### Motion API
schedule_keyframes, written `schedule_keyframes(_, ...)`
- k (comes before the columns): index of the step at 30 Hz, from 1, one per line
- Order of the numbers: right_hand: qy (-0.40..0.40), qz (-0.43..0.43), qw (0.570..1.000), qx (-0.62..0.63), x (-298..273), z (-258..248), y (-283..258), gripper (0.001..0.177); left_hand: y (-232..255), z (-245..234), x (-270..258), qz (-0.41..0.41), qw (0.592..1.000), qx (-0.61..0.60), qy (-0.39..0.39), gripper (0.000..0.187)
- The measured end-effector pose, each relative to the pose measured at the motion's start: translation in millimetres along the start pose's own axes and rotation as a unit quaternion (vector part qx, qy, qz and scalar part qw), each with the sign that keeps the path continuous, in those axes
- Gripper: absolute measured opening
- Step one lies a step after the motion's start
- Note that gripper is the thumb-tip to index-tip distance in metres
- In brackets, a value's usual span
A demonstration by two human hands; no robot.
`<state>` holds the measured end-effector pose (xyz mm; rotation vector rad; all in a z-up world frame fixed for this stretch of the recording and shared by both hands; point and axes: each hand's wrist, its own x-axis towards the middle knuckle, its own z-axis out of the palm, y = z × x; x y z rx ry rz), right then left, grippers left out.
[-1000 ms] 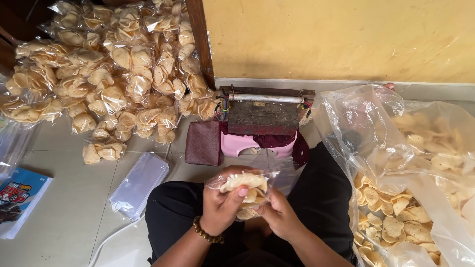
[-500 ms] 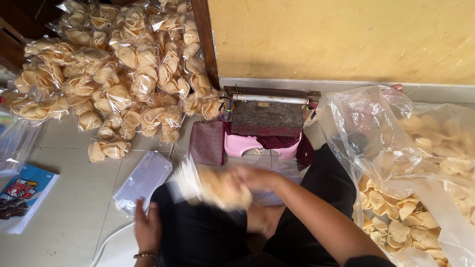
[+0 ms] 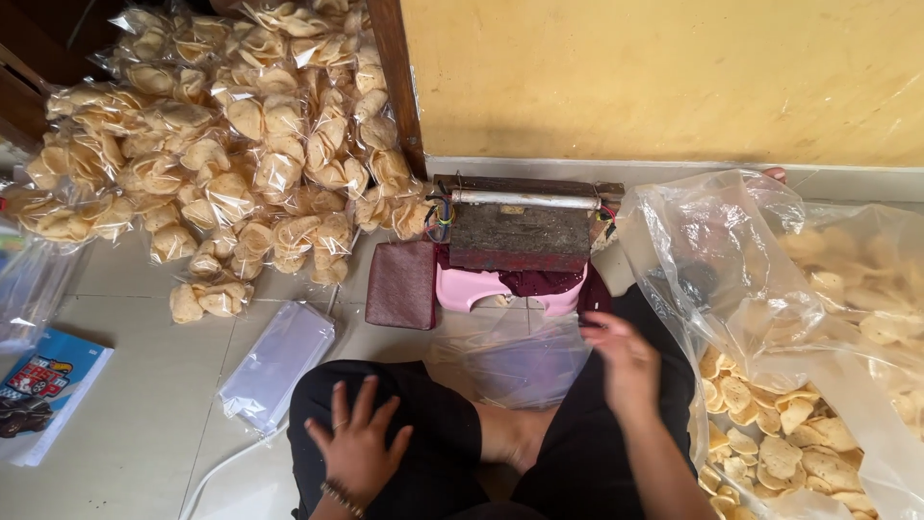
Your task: The person is manually packaging small, round food items into plastic bags and sealing them with a heat sealer.
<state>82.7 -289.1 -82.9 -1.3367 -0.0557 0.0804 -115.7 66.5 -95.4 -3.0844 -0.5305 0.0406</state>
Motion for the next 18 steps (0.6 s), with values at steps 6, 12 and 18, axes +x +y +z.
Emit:
schedule_keyframes(6,0.306,0.036,0.910,-0.276,-69.3,-175.6,1.2,0.024,80.8,14.3,58.1,0.155,0.980,-0.064,-0.105,0.060)
schedule_keyframes(12,0.166,0.251,0.760,-0.576,-101.1,-263.7,48.9,0.038,141.0,66.1,117.0,0.162,0.930,-0.029,-0.329,0.070)
schedule_keyframes(18,0.187,0.137,0.745,-0.625,-81.7,-266.9,85.1,0.037,139.8,79.9,122.6,0.101,0.922,-0.070,-0.368,0.071)
